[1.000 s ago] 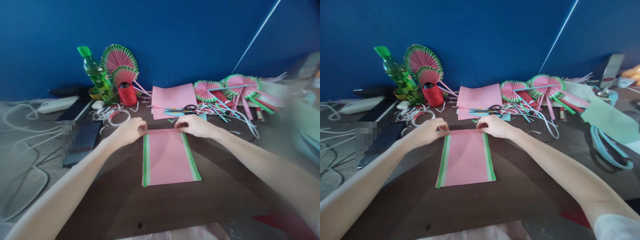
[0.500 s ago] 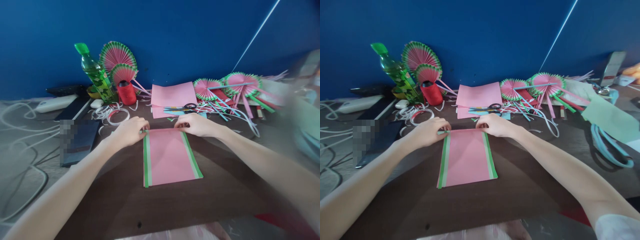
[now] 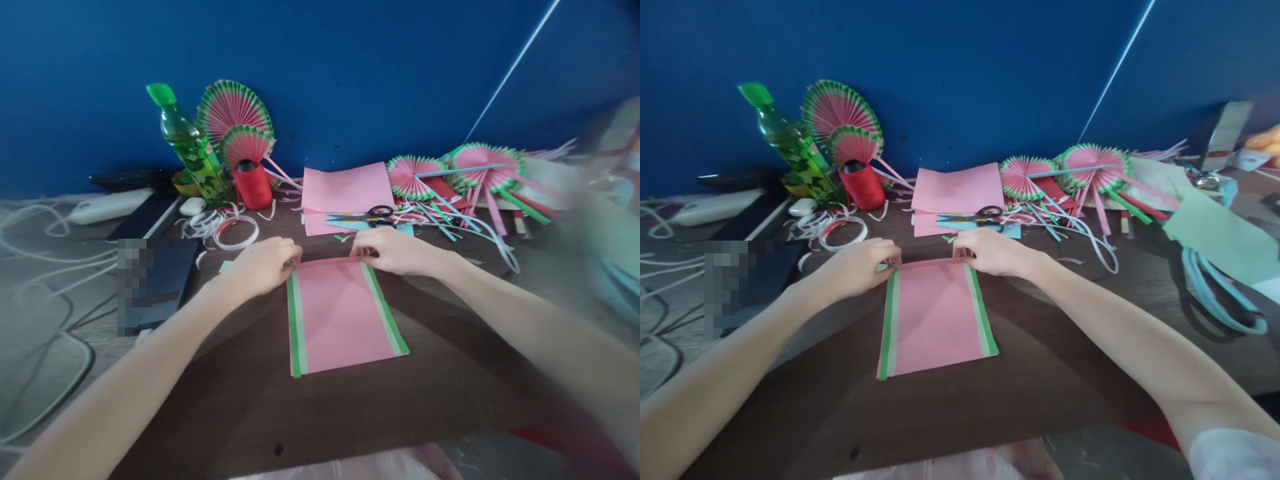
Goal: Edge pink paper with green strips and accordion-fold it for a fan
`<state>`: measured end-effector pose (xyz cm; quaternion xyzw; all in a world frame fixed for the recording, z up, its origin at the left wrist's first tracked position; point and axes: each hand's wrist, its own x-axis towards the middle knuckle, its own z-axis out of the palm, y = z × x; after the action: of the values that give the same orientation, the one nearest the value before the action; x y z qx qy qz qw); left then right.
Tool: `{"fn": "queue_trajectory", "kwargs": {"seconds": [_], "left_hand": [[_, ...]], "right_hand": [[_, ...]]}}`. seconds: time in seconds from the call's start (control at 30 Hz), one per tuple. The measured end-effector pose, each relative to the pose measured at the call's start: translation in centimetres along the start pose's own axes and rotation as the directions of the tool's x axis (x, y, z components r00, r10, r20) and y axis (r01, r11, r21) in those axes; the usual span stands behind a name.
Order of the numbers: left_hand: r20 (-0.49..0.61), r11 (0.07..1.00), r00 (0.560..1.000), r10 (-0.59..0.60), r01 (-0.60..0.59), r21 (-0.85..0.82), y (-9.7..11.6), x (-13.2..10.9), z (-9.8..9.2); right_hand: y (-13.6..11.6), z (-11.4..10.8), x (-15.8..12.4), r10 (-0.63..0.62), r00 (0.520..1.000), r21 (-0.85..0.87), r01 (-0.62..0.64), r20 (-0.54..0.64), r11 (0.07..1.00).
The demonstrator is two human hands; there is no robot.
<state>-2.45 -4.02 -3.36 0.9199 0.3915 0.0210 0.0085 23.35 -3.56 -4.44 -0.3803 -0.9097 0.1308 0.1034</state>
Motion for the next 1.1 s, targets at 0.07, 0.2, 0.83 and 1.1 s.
{"fn": "queue_trajectory", "kwargs": {"seconds": [0.07, 0.2, 0.83, 1.1], "left_hand": [[-0.006, 1.0, 1.0, 0.008, -0.007, 0.024, 0.1, -0.1, 0.1], [-0.015, 0.998, 1.0, 0.022, -0.021, 0.064, 0.3, -0.1, 0.2], [-0.109, 0.895, 0.99, 0.091, -0.033, 0.444, 4.7, -0.3, 0.9], [-0.039, 0.862, 0.999, 0.022, 0.001, 0.506, 6.4, -0.8, 1.3]], "right_hand": [[-0.1, 0.0, 0.0, -0.009, 1.0, -0.029, 0.01, 0.009, 1.0], [-0.2, 0.1, -0.1, -0.018, 1.0, -0.106, 0.018, 0.007, 0.994], [-6.2, 2.3, -0.5, 0.09, 0.989, -0.601, -0.145, -0.121, 0.786], [-7.6, 2.2, -1.4, 0.207, 0.978, -0.605, -0.163, 0.003, 0.779]]}}
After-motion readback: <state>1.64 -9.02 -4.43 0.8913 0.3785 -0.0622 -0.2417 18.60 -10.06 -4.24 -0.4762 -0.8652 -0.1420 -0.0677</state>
